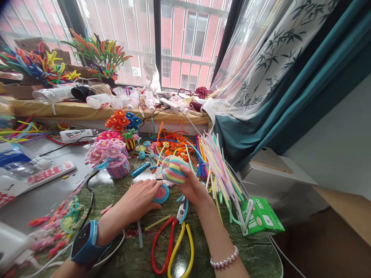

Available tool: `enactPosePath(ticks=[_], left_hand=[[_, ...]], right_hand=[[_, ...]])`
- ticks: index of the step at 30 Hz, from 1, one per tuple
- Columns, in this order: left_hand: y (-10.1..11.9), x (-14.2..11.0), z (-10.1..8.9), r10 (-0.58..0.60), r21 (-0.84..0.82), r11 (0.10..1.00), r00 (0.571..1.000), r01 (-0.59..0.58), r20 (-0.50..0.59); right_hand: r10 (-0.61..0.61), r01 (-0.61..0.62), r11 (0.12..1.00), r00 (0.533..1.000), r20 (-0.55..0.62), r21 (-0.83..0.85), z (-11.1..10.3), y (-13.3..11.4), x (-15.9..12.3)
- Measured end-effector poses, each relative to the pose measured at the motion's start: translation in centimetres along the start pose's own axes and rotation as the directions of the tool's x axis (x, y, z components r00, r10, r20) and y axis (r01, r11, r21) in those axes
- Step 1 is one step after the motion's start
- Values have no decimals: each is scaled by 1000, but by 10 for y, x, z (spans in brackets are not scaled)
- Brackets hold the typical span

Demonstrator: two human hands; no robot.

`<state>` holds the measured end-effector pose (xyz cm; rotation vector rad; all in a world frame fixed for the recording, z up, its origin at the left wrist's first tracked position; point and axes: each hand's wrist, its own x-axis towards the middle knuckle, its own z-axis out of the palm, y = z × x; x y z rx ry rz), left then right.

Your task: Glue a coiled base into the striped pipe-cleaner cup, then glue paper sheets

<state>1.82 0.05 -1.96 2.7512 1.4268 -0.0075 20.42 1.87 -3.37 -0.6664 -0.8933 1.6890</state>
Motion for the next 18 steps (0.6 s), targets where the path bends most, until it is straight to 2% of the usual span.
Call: enactPosePath(ticks=[10,14,18], left_hand=[[9,0,-2,98,151,983,995,-101,24],[6,2,-3,92,142,985,996,-93,18],[-4,3,-3,28,135,990,999,-30,18]], right_hand=[[-23,23,1000,1000,17,6,-1,2,1],[-37,39,998,999,40,-52,-5,5,3],[-60,66,982,997,40,-176,-9,11,5]])
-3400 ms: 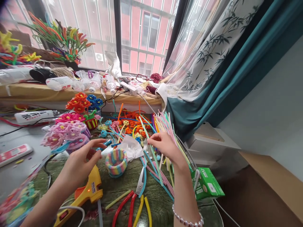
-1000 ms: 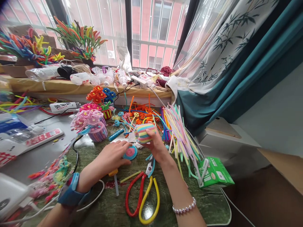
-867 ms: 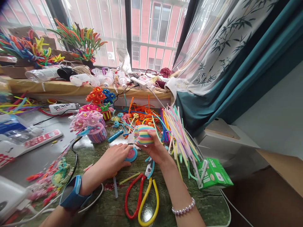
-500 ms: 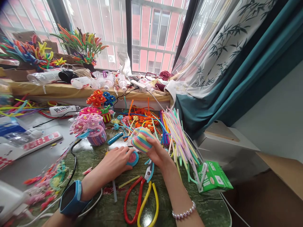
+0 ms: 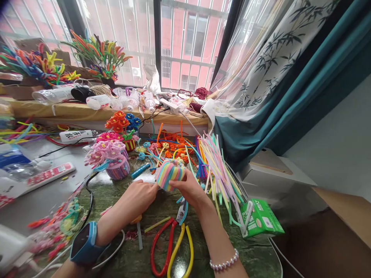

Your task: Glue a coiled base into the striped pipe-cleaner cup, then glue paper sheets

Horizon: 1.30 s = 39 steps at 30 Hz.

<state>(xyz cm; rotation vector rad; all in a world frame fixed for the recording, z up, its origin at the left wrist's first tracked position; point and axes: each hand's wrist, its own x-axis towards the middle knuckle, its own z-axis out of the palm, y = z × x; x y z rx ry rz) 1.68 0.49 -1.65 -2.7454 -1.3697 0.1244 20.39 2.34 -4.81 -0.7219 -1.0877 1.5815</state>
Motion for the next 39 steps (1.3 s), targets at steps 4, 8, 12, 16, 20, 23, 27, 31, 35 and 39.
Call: enactPosePath(ticks=[4,8,12,16,20,23,27,31,35,39], left_hand=[[-8,-4,-5,-173,-6,985,980,173,-99],[-12,-7,-13,-389,-70,921,900,383,-198],[-12,-7,-19,-541,-145,841,810,522,-227],[-11,-7,-22,-633,-217,774,728,594,-265],[-12,-7,-21,-665,-255,747,693,614,-279],[-13,-7,-19,-664,-269,748,689,607,-291],[-14,-7,-16,-673,-298,740,661,603,-333],[-14,-6,-16,-686,-307,727,638,614,-349],[-14,-5,-15,-680,-308,733,642,606,-354],[-14,-4,-13,-670,-309,743,651,594,-357]], right_hand=[[-71,66,988,997,-31,-142,5,0,-2],[-166,147,953,985,-48,-266,11,-4,-3],[-146,142,913,989,17,-382,16,-3,-2],[-43,70,931,996,81,-357,20,6,-1],[-3,35,935,996,92,-354,23,10,-3],[9,35,922,993,114,-385,23,7,-5],[3,78,868,987,163,-490,21,4,-5],[-64,155,799,983,174,-582,17,10,-1],[-13,76,836,993,120,-543,16,17,0],[61,28,831,988,140,-556,14,15,-2]])
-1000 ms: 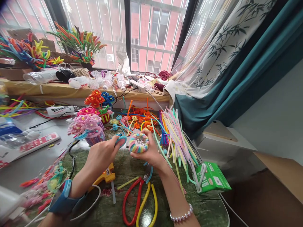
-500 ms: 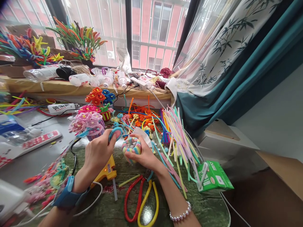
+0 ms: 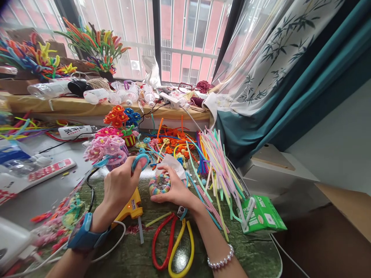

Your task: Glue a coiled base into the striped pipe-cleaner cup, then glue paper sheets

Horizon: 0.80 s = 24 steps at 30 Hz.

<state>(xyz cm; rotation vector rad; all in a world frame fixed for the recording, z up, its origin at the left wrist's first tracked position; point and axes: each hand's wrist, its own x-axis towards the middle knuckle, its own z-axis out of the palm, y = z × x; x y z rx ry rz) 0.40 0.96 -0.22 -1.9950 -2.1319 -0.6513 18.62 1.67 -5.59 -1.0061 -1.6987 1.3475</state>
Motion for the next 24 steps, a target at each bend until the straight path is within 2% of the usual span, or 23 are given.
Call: enactPosePath(ticks=[5,9,12,21,24], left_hand=[[0,-1,0,-7,2,1000,1000,7,-1],[1,-1,-1,-4,-4,1000,1000,4,11],[1,-1,-1,-5,-7,1000,1000,5,16],[1,-1,-1,4,-14,1000,1000,-4,20],[1,-1,0,11,-22,1000,1000,-11,16]], right_hand=[[-43,46,998,997,57,-53,-14,-5,-3],[-18,24,992,999,50,-125,-21,-7,-4],[-8,14,987,999,37,-162,-23,-7,-5],[19,-13,991,999,44,-135,-28,-6,-8],[-4,9,988,999,35,-156,-26,-5,-7]])
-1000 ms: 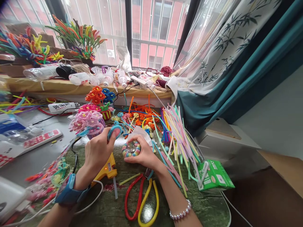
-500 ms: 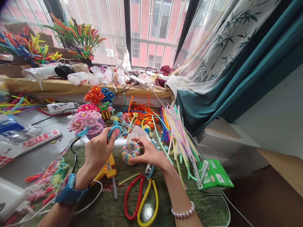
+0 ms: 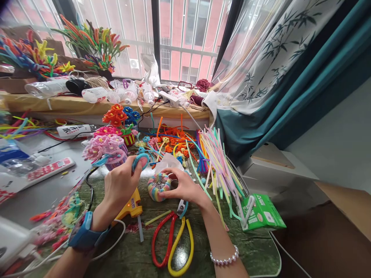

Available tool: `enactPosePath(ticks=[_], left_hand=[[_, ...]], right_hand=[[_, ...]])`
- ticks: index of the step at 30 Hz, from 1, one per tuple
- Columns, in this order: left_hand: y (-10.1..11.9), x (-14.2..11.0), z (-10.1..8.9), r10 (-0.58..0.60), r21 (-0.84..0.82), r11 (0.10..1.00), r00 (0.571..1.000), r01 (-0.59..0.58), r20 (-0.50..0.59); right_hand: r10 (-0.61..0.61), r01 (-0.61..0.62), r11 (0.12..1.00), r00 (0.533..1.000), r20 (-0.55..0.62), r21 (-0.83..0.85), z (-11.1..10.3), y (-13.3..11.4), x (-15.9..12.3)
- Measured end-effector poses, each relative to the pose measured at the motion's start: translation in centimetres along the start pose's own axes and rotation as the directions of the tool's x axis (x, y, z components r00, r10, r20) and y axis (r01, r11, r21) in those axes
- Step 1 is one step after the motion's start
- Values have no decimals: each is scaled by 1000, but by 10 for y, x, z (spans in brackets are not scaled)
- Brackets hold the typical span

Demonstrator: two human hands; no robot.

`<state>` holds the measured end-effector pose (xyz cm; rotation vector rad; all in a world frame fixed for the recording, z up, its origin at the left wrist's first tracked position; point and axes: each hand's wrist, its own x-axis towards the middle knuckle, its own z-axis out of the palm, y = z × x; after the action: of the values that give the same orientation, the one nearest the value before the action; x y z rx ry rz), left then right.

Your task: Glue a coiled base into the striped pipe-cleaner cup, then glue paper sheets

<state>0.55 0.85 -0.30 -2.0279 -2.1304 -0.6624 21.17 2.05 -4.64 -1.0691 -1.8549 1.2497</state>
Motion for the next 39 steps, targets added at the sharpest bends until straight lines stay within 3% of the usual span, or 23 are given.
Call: enactPosePath(ticks=[11,28,39], left_hand=[[1,-1,1,24,-19,1000,1000,-24,5],[1,-1,2,21,-12,1000,1000,-20,14],[-7,1,6,12,-312,949,995,-42,-97]], right_hand=[[-46,46,997,999,-11,-65,2,-12,-1],[-13,13,1000,1000,-24,-2,6,2,3],[-30,29,999,999,-21,-30,11,2,5]])
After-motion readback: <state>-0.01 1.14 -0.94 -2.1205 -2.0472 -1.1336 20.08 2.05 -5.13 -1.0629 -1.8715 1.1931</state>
